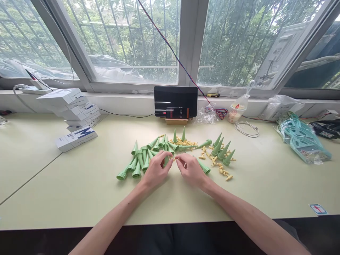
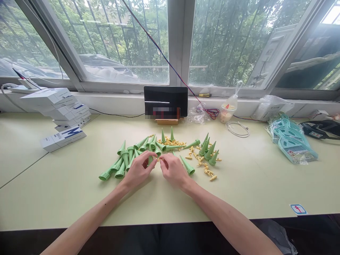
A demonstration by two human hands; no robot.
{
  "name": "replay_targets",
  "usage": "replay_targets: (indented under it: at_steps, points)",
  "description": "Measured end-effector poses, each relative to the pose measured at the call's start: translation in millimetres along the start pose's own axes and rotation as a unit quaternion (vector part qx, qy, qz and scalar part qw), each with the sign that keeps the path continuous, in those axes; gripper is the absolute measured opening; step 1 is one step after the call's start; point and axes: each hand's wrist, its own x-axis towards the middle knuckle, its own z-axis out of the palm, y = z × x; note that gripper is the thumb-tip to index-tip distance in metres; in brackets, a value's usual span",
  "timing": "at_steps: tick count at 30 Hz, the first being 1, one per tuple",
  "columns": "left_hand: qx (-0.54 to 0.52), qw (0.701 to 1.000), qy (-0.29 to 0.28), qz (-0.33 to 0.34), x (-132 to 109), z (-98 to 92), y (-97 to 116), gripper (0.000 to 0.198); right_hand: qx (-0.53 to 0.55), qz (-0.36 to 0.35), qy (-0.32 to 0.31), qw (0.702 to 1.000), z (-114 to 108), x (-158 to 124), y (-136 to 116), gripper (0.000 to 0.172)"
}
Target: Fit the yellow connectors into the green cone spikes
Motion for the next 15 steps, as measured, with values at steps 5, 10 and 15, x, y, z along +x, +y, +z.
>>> replay_targets:
  at_steps: [5, 10, 15]
  points:
    - [-0.003, 1.0, 0.006, 0.004, 0.1, 0.0, 0.0, 0.014, 0.001, 0.0, 0.004, 1.0, 0.2, 0.1, 0.5, 0.021]
    - [-0.01, 1.0, 0.013, -0.006, 0.0, -0.4, 2.1, 0.015, -0.002, 0.002, 0.007, 1.0, 0.4, 0.3, -0.5, 0.021]
    - [-0.008, 1.0, 0.016, -0.01, 0.1, -0.8, 3.4, 0.017, -0.006, 0.005, 0.012, 1.0, -0.1, -0.1, -1.7, 0.021]
